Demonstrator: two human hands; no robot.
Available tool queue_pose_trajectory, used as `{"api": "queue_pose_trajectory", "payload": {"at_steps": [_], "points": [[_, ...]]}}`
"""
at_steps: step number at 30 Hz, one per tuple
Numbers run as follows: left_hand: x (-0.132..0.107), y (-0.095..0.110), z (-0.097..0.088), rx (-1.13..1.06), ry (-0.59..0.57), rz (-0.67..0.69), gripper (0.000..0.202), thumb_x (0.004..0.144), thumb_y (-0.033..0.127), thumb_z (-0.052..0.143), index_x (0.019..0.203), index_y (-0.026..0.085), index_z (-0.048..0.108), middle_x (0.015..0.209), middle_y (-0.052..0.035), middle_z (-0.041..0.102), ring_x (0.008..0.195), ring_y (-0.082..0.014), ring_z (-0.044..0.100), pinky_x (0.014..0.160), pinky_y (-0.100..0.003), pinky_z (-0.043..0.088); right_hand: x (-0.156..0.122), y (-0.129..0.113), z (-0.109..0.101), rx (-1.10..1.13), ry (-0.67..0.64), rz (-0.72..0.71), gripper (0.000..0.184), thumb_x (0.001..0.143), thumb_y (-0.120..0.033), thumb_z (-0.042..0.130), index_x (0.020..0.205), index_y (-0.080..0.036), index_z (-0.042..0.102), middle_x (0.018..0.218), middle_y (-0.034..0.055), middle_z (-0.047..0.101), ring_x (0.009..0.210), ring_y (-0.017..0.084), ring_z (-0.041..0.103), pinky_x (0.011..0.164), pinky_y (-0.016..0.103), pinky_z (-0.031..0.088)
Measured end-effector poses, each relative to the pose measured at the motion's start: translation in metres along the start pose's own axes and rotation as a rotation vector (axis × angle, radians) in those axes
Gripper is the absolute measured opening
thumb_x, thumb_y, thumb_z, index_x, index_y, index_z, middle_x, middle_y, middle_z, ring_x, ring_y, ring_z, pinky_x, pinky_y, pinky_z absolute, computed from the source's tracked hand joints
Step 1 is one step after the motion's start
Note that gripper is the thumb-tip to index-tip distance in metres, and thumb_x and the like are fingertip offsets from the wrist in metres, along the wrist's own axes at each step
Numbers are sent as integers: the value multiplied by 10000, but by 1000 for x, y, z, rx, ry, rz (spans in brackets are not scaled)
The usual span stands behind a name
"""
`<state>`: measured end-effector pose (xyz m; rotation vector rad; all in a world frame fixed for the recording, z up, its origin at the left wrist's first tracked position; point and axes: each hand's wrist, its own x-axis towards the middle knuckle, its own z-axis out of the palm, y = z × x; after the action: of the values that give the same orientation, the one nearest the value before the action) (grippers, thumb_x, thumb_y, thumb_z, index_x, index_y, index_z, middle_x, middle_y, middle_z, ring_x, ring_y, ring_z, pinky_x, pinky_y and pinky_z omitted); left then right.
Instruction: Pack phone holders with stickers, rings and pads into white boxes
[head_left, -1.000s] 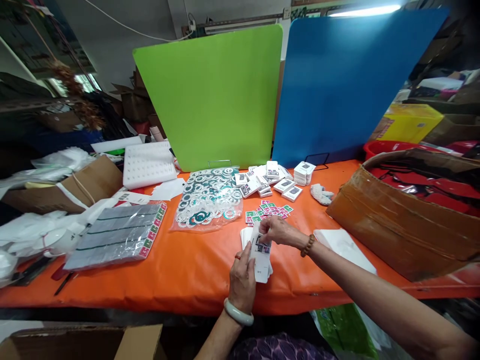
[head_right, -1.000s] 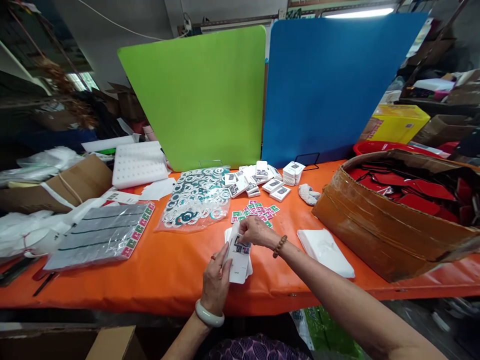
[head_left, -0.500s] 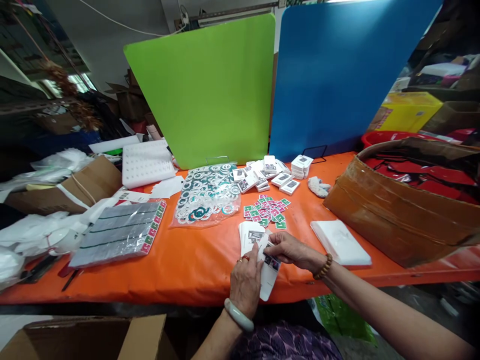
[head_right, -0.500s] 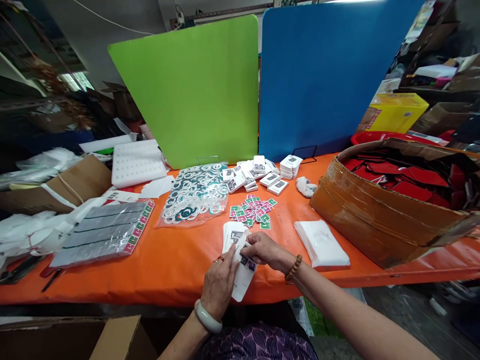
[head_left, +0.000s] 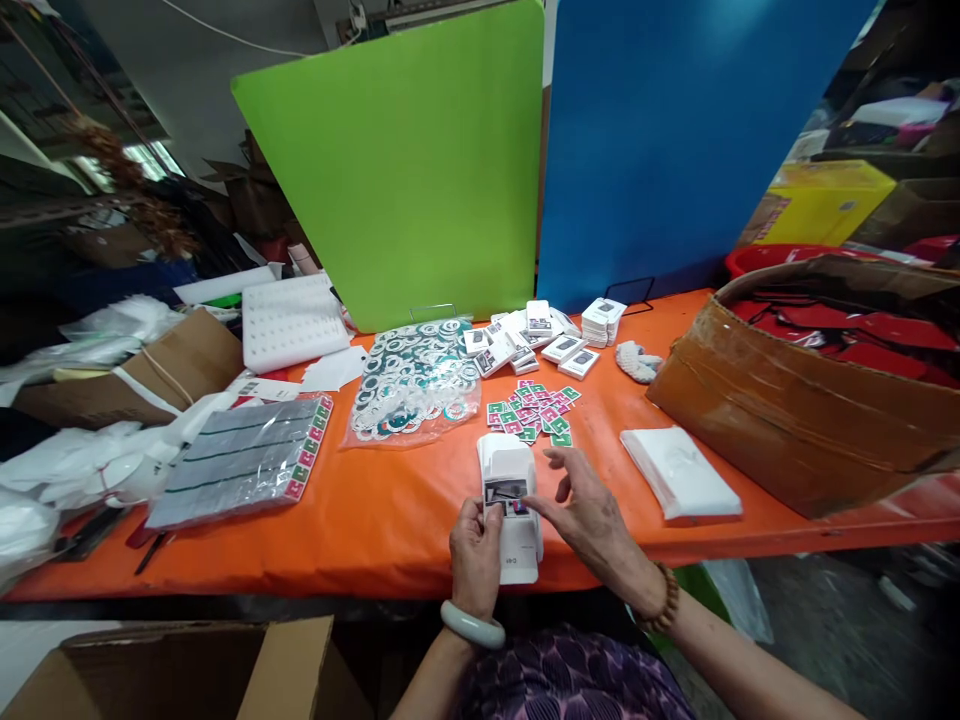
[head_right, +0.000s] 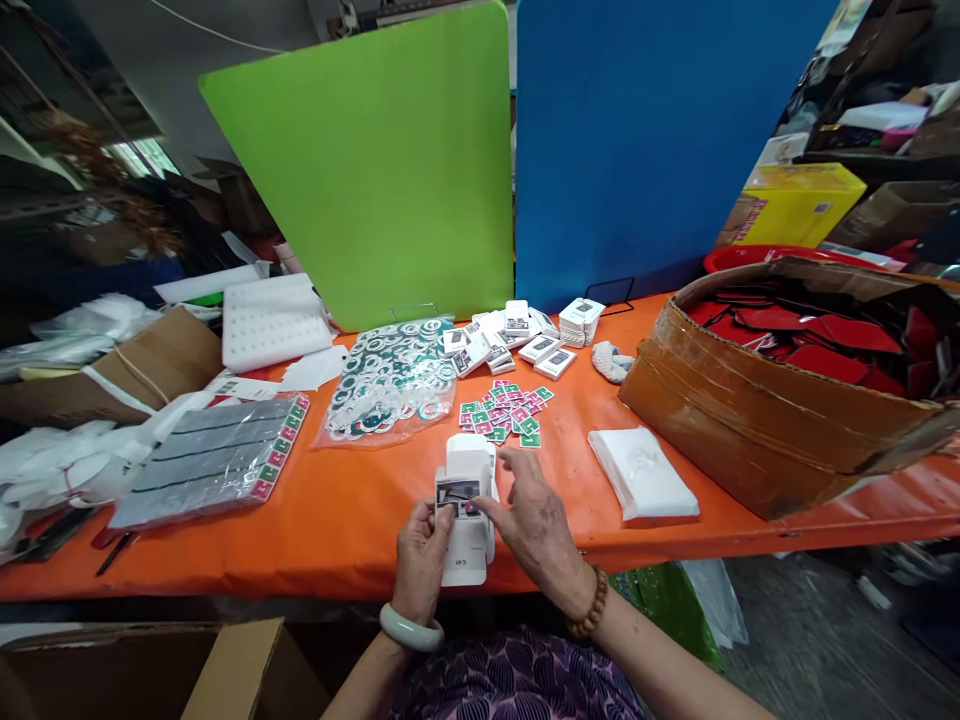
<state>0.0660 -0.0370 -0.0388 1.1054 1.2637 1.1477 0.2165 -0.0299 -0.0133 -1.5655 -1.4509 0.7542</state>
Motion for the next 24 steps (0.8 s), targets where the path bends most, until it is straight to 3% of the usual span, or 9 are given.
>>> {"api": "queue_pose_trajectory", "payload": {"at_steps": [3, 5, 8, 12, 14, 17, 19, 22, 24], "points": [[-2, -6, 3, -235, 42, -103, 373, 735, 511, 653, 826, 169, 536, 668, 11, 632, 559, -121, 568, 538, -224, 462, -9, 15, 7, 340, -302, 191, 443, 667, -470, 707, 958, -171, 559, 888, 59, 633, 643, 160, 566, 600, 294, 462], [-5, -6, 6, -273, 31, -147, 402, 712, 526, 672, 830, 166, 537, 643, 25, 612, 534, -111, 556, 525, -222, 465, -14, 24, 12, 578, -426, 264, 425, 656, -496, 708, 885, -165, 574, 794, 34, 641, 658, 165, 580, 588, 278, 459], [-11, -6, 7, -229, -9, -167, 395, 708, 502, 680, 856, 154, 566, 651, 19, 613, 553, -117, 572, 545, -232, 488, -21, 36, 13, 690, -457, 328, 420, 624, -449, 752, 885, -154, 608, 788, 25, 657, 682, 165, 592, 619, 280, 469], [-13, -9, -1, -176, 18, -113, 475, 654, 349, 739, 1050, 163, 553, 866, -37, 679, 676, -123, 623, 690, -261, 519, -38, 51, 6, 544, -431, 302, 411, 686, -372, 717, 1015, -153, 604, 769, 19, 653, 677, 168, 599, 649, 300, 488], [-16, -12, -4, -155, 7, -103, 513, 651, 305, 732, 1107, 173, 539, 938, -51, 679, 676, -115, 619, 696, -264, 516, -49, 57, 3, 446, -338, 224, 569, 730, -336, 684, 1243, -186, 487, 904, 37, 658, 697, 163, 604, 690, 317, 503], [-23, -17, -7, -98, -113, -166, 467, 697, 304, 689, 1124, 151, 576, 788, -28, 678, 631, -123, 599, 640, -254, 498, -64, 63, 1, 403, -318, 151, 686, 780, -343, 649, 1381, -252, 332, 1127, 77, 613, 777, 178, 622, 754, 341, 512], [-28, -20, -8, -36, -194, -190, 456, 705, 295, 680, 1128, 139, 609, 757, -31, 677, 660, -142, 604, 646, -258, 490, -73, 67, 3, 466, -346, 180, 589, 799, -370, 637, 1321, -260, 386, 1061, 67, 635, 790, 191, 625, 728, 331, 510], [-32, -26, -10, 80, -269, -142, 391, 677, 255, 690, 1051, 142, 678, 925, -75, 684, 803, -178, 611, 733, -278, 484, -84, 73, 8, 626, -358, 251, 397, 784, -410, 656, 1105, -244, 491, 887, 27, 646, 759, 185, 611, 676, 300, 489], [-33, -30, -11, 151, -302, -148, 335, 678, 259, 683, 987, 133, 700, 889, -74, 677, 767, -175, 596, 712, -279, 474, -89, 74, 9, 656, -344, 265, 314, 782, -444, 654, 960, -222, 521, 802, 7, 618, 721, 167, 584, 655, 278, 465]]}}
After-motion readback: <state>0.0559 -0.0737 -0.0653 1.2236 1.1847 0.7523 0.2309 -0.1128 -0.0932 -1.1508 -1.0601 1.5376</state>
